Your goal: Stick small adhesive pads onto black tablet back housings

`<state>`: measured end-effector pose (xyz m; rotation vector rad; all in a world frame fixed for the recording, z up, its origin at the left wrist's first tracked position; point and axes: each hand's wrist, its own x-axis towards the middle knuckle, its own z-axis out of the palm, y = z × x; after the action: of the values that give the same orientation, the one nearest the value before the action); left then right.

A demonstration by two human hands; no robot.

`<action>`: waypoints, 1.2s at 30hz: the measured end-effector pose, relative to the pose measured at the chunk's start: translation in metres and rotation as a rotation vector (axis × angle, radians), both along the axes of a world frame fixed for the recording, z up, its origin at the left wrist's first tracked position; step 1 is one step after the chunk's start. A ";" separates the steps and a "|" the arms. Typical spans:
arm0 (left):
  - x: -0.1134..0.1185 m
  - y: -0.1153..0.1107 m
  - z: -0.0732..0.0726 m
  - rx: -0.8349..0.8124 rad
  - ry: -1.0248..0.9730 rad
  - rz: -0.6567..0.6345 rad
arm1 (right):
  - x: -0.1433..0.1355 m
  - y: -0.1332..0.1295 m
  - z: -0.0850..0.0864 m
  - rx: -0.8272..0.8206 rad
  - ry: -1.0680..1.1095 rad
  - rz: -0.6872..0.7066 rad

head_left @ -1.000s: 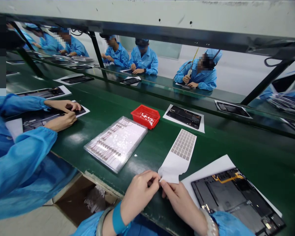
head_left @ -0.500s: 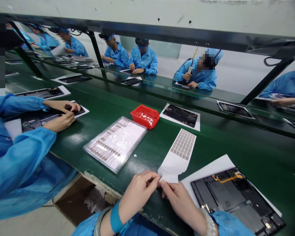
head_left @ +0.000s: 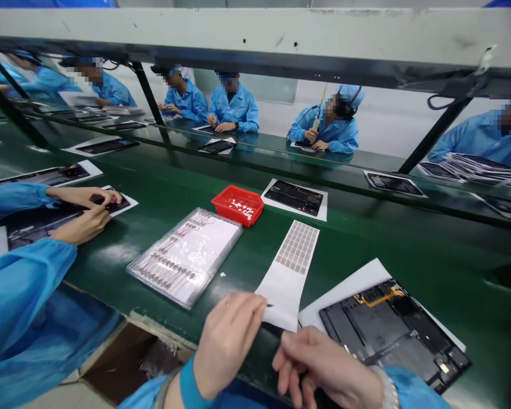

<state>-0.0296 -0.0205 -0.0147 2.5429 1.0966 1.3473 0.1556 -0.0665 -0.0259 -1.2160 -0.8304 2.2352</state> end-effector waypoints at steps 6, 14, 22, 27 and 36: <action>0.042 -0.019 -0.004 0.271 0.069 -0.230 | 0.040 -0.023 0.019 -0.049 0.114 -0.276; 0.064 -0.019 -0.008 0.499 0.256 -0.507 | 0.066 -0.042 0.015 0.000 -0.018 -0.357; 0.092 -0.025 -0.004 -0.284 0.017 -0.395 | 0.098 -0.047 0.016 0.336 -0.458 -0.500; 0.112 -0.030 -0.007 -0.929 0.087 -0.429 | 0.102 -0.050 0.014 0.449 -0.573 -0.426; 0.123 -0.028 -0.012 -1.033 0.056 -0.434 | 0.111 -0.043 0.003 0.715 -0.839 -0.440</action>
<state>0.0935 -0.0483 -0.0266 1.8497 0.8343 0.4029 0.2667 -0.1099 -0.0224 -1.7102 -1.3308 0.8880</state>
